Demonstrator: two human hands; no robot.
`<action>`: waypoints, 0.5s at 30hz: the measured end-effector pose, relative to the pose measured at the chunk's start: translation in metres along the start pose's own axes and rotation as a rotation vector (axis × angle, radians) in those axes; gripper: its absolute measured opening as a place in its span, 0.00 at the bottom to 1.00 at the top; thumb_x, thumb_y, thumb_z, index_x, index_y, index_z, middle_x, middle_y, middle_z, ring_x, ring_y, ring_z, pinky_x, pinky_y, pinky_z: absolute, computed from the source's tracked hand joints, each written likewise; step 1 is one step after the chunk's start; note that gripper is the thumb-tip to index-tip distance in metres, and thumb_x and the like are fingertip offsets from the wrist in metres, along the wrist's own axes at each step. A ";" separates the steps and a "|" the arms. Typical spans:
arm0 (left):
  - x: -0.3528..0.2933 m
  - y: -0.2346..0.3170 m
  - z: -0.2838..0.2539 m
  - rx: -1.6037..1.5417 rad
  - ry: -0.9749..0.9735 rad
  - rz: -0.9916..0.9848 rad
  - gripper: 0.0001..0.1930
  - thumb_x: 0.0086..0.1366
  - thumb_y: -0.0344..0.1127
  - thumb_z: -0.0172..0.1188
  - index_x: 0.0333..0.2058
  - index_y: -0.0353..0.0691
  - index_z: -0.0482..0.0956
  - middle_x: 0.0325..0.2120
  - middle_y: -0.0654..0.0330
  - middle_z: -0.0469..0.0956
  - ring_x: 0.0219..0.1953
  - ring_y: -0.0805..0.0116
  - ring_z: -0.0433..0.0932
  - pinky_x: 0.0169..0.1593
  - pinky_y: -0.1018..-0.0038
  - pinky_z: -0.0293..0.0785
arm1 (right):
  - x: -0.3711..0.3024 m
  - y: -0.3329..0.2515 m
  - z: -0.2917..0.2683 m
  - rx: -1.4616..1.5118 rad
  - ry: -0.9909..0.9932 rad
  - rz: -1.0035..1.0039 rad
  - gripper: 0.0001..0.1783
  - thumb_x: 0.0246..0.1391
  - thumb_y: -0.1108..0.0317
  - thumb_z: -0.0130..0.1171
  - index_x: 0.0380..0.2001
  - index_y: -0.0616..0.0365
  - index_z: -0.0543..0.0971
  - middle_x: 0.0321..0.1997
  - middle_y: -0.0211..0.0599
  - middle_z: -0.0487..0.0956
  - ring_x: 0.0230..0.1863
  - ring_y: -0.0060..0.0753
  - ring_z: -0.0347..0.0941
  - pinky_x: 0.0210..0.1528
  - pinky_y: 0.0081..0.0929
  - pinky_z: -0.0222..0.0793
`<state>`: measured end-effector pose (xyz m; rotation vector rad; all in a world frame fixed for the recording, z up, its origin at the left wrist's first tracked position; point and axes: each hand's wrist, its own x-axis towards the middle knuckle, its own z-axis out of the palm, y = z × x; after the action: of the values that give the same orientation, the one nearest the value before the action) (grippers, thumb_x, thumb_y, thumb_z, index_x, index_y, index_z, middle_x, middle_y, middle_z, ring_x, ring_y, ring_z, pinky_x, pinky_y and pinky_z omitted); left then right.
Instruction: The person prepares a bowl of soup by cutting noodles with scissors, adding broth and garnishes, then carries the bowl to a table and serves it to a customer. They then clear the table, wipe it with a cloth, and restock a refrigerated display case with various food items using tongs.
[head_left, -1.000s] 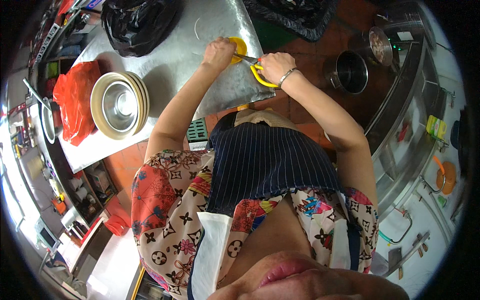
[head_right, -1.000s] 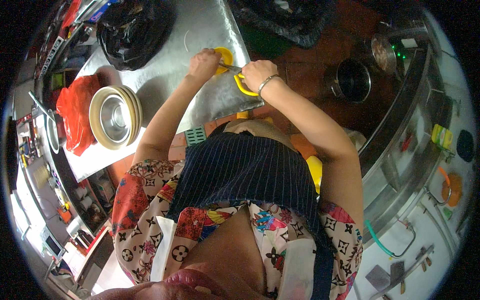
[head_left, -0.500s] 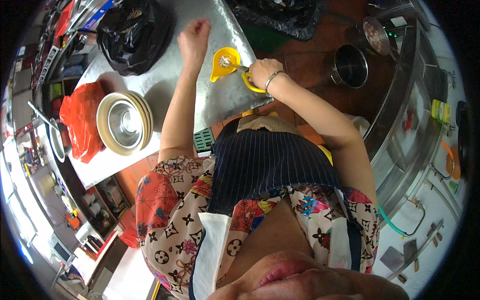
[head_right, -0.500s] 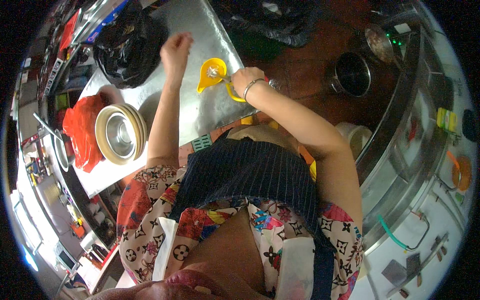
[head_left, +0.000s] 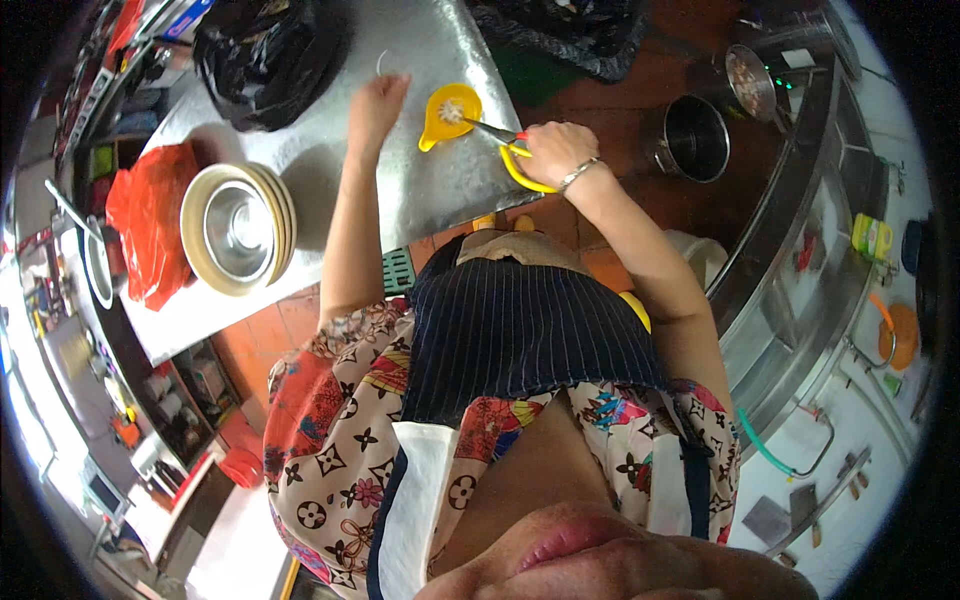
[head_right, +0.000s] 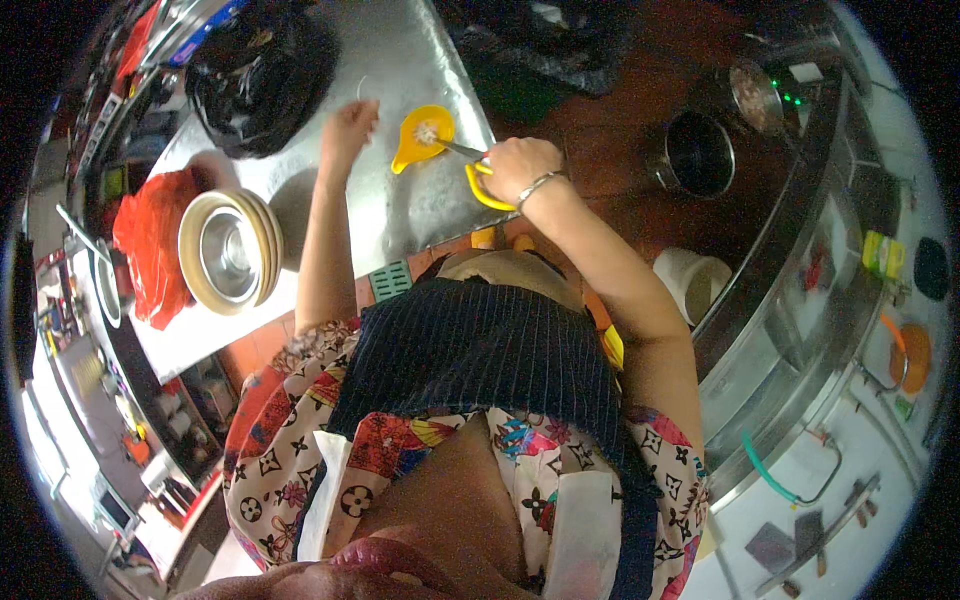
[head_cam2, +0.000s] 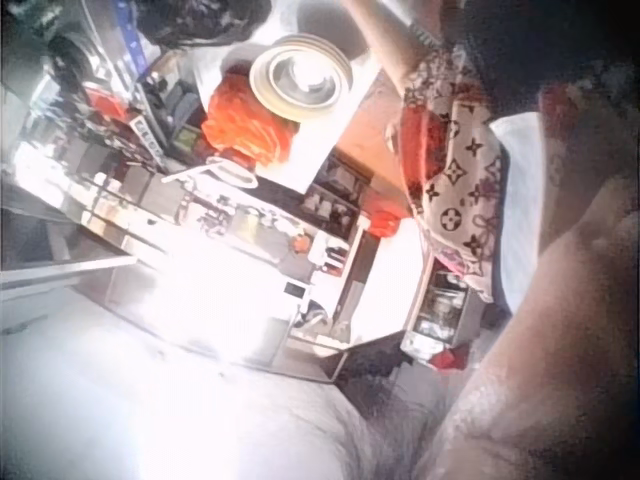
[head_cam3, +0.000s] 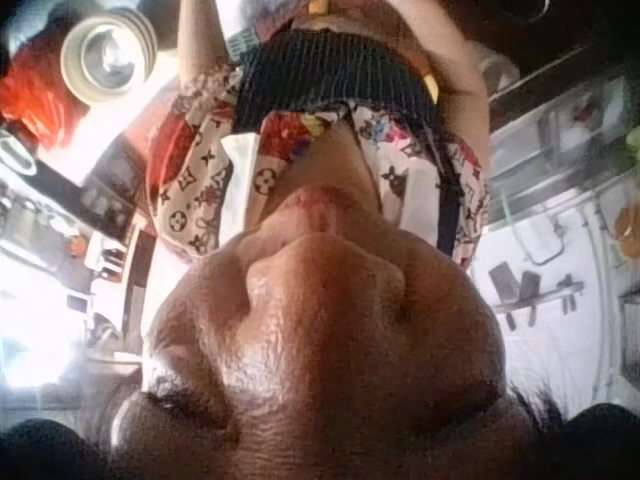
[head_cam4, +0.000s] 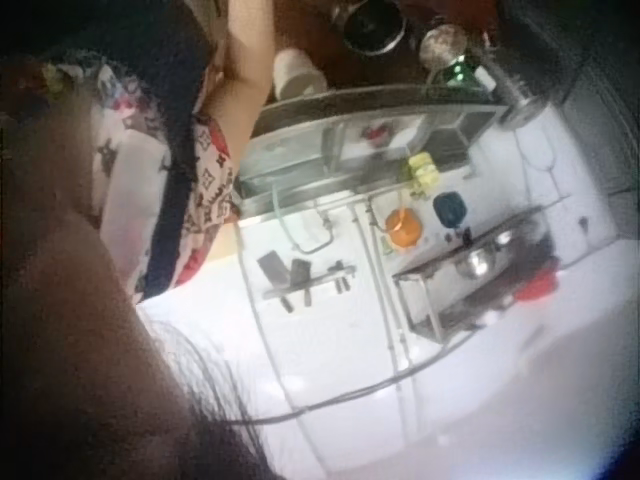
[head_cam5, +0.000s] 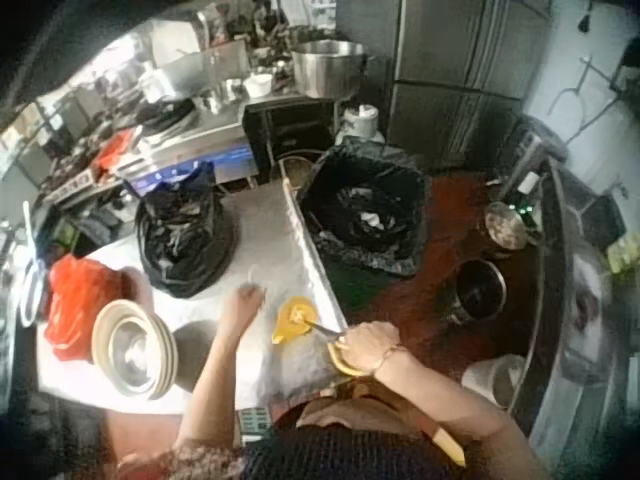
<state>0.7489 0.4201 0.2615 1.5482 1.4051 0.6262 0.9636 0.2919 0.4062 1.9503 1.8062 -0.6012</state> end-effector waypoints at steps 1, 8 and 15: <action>-0.019 -0.013 0.003 -0.081 -0.066 -0.125 0.24 0.63 0.54 0.54 0.34 0.34 0.80 0.20 0.57 0.78 0.24 0.68 0.78 0.31 0.72 0.73 | 0.007 0.003 0.005 -0.019 0.018 0.002 0.21 0.52 0.48 0.51 0.31 0.51 0.83 0.32 0.42 0.82 0.37 0.43 0.80 0.39 0.38 0.75; -0.096 -0.009 0.041 -0.460 -0.096 -0.444 0.26 0.63 0.57 0.52 0.28 0.35 0.77 0.16 0.64 0.72 0.16 0.74 0.72 0.19 0.77 0.66 | 0.013 -0.004 0.018 -0.077 0.102 -0.050 0.26 0.50 0.43 0.52 0.30 0.56 0.83 0.32 0.44 0.82 0.36 0.46 0.79 0.38 0.39 0.75; -0.114 -0.058 0.031 -0.790 -0.013 -0.448 0.15 0.63 0.45 0.56 0.24 0.40 0.73 0.14 0.70 0.66 0.12 0.79 0.62 0.16 0.81 0.56 | 0.012 -0.056 0.056 0.006 0.185 -0.067 0.26 0.49 0.42 0.53 0.32 0.55 0.81 0.30 0.49 0.81 0.34 0.50 0.79 0.37 0.42 0.74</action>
<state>0.7222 0.2974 0.2209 0.5929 1.2182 0.7597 0.9067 0.2740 0.3532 2.0136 1.9890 -0.4605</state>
